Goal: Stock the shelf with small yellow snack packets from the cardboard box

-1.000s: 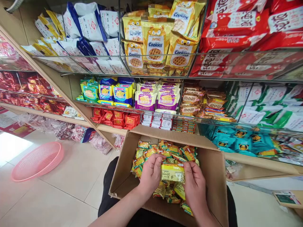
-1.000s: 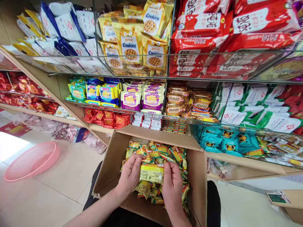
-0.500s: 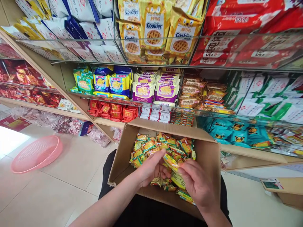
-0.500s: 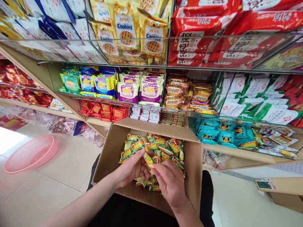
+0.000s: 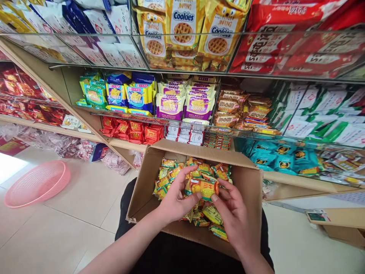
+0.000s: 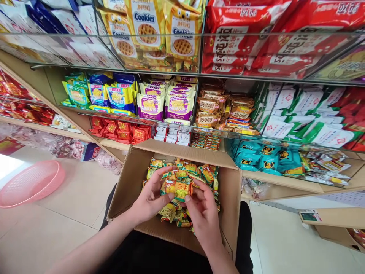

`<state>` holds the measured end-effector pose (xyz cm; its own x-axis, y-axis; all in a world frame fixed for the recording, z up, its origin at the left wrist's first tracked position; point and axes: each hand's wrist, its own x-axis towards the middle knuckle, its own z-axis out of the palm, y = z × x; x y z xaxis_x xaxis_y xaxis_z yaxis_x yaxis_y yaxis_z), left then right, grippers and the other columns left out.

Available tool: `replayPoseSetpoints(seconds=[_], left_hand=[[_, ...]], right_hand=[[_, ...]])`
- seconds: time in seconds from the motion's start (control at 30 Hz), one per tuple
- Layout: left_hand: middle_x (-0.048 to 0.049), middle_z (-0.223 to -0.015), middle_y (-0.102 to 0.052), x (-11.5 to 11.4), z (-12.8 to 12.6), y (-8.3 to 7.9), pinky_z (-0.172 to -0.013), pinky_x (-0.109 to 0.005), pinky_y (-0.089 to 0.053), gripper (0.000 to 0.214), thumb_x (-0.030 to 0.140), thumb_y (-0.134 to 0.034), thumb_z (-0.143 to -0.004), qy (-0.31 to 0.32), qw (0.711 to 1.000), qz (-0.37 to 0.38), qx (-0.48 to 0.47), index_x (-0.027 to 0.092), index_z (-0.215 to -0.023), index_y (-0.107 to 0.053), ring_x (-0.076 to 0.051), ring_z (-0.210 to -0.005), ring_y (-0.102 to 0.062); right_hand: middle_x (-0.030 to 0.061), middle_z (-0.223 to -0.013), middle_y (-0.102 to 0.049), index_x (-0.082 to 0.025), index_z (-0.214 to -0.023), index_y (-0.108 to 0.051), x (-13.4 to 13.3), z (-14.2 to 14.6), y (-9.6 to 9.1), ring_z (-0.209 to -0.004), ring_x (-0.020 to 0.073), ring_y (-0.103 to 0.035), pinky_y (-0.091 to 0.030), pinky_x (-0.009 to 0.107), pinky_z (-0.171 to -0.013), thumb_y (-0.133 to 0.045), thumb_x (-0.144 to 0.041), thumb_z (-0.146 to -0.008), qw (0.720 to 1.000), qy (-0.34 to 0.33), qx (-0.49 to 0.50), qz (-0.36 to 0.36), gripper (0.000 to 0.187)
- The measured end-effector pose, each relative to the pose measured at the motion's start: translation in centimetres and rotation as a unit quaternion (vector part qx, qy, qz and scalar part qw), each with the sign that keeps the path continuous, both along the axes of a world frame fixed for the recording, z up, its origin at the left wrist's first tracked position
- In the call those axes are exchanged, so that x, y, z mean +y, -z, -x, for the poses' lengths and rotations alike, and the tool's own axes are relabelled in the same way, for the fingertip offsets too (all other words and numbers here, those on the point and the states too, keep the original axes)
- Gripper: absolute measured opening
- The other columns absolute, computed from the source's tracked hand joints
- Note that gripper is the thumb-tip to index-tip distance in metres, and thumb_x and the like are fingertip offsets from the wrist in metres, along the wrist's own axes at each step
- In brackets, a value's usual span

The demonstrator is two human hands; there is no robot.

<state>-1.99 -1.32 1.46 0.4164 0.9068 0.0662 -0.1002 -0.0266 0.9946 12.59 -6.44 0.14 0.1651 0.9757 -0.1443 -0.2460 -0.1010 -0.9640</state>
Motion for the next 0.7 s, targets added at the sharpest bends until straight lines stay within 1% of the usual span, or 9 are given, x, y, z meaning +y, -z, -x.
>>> replayPoseSetpoints(seconds=[0.1, 0.2, 0.27, 0.33, 0.43, 0.5, 0.53, 0.6, 0.7], left_hand=[[-0.0087, -0.116, -0.049, 0.2, -0.3, 0.6, -0.082, -0.029, -0.042, 0.040, 0.025, -0.053, -0.079, -0.022, 0.999, 0.030, -0.011, 0.022, -0.116, -0.039, -0.018, -0.102, -0.049], [-0.0078, -0.106, -0.054, 0.0, -0.4, 1.0, -0.074, -0.027, -0.045, 0.039, 0.025, -0.055, -0.078, -0.016, 0.999, 0.027, 0.017, 0.021, -0.114, -0.039, -0.015, -0.091, -0.054], [-0.0085, -0.109, -0.053, 0.0, -0.3, 0.8, -0.076, -0.028, -0.046, 0.039, 0.025, -0.053, -0.079, -0.003, 0.997, -0.008, 0.070, 0.021, -0.115, -0.040, -0.016, -0.093, -0.054], [-0.0092, -0.113, -0.052, 0.6, -0.1, 0.2, -0.082, -0.031, -0.045, 0.037, 0.024, -0.050, -0.080, 0.000, 0.985, -0.102, 0.141, 0.021, -0.116, -0.041, -0.018, -0.100, -0.052], [-0.0098, -0.118, -0.050, 3.5, -0.1, -1.2, -0.093, -0.037, -0.038, 0.033, 0.023, -0.047, -0.081, -0.029, 0.917, -0.305, 0.253, 0.021, -0.114, -0.046, -0.020, -0.111, -0.045], [-0.0103, -0.121, -0.049, 6.5, -0.6, -2.0, -0.096, -0.040, -0.034, 0.035, 0.025, -0.047, -0.080, -0.022, 0.856, -0.388, 0.342, 0.020, -0.115, -0.047, -0.021, -0.114, -0.043], [-0.0102, -0.120, -0.050, 8.1, -0.9, -2.2, -0.095, -0.040, -0.034, 0.039, 0.027, -0.049, -0.079, -0.001, 0.829, -0.397, 0.393, 0.020, -0.117, -0.047, -0.022, -0.112, -0.044], [-0.0082, -0.113, -0.056, 10.8, -1.8, -2.5, -0.089, -0.037, -0.039, 0.046, 0.031, -0.054, -0.074, 0.074, 0.787, -0.370, 0.489, 0.023, -0.119, -0.046, -0.022, -0.104, -0.051], [-0.0039, -0.097, -0.065, 13.1, -3.0, -2.5, -0.077, -0.030, -0.044, 0.038, 0.028, -0.053, -0.072, 0.207, 0.719, -0.310, 0.587, 0.027, -0.110, -0.056, -0.020, -0.089, -0.059]], right_hand=[[0.0069, -0.101, -0.059, -0.024, -0.113, -0.040, 0.0, 0.0, 0.0, -0.083, 0.0180, -0.059, -0.051, 0.029, -0.064, -0.056, -0.033, -0.077, 1.000, -0.011, -0.015, -0.008, 0.041], [0.0039, -0.091, -0.060, -0.023, -0.116, -0.039, -0.1, -0.5, 0.7, -0.078, 0.0152, -0.059, -0.050, 0.027, -0.066, -0.056, -0.033, -0.077, 0.996, -0.067, -0.064, -0.018, 0.044], [0.0023, -0.083, -0.060, -0.021, -0.110, -0.046, -0.2, -1.4, 1.2, -0.073, 0.0141, -0.058, -0.049, 0.025, -0.064, -0.057, -0.034, -0.076, 0.986, -0.107, -0.127, -0.014, 0.038], [0.0022, -0.080, -0.061, -0.020, -0.104, -0.052, 0.1, -3.0, 1.3, -0.069, 0.0139, -0.058, -0.048, 0.023, -0.060, -0.058, -0.035, -0.075, 0.976, -0.106, -0.189, -0.016, 0.033], [0.0039, -0.086, -0.061, -0.020, -0.104, -0.051, 1.6, -6.6, 0.4, -0.069, 0.0144, -0.058, -0.046, 0.024, -0.059, -0.058, -0.037, -0.074, 0.954, 0.020, -0.291, -0.068, 0.035], [0.0045, -0.089, -0.060, -0.021, -0.100, -0.053, 3.6, -9.4, -0.4, -0.070, 0.0146, -0.057, -0.045, 0.025, -0.062, -0.059, -0.038, -0.072, 0.907, 0.108, -0.392, -0.106, 0.034], [0.0046, -0.090, -0.060, -0.021, -0.097, -0.053, 4.8, -10.9, -0.8, -0.069, 0.0145, -0.057, -0.045, 0.026, -0.062, -0.059, -0.039, -0.072, 0.880, 0.123, -0.443, -0.114, 0.032], [0.0039, -0.090, -0.060, -0.021, -0.092, -0.054, 7.5, -13.5, -1.1, -0.064, 0.0140, -0.056, -0.043, 0.027, -0.060, -0.057, -0.039, -0.072, 0.838, 0.089, -0.529, -0.100, 0.027], [0.0019, -0.083, -0.062, -0.022, -0.087, -0.052, 11.3, -16.2, -0.2, -0.060, 0.0144, -0.056, -0.042, 0.027, -0.059, -0.053, -0.035, -0.074, 0.803, -0.007, -0.593, -0.057, 0.019]])
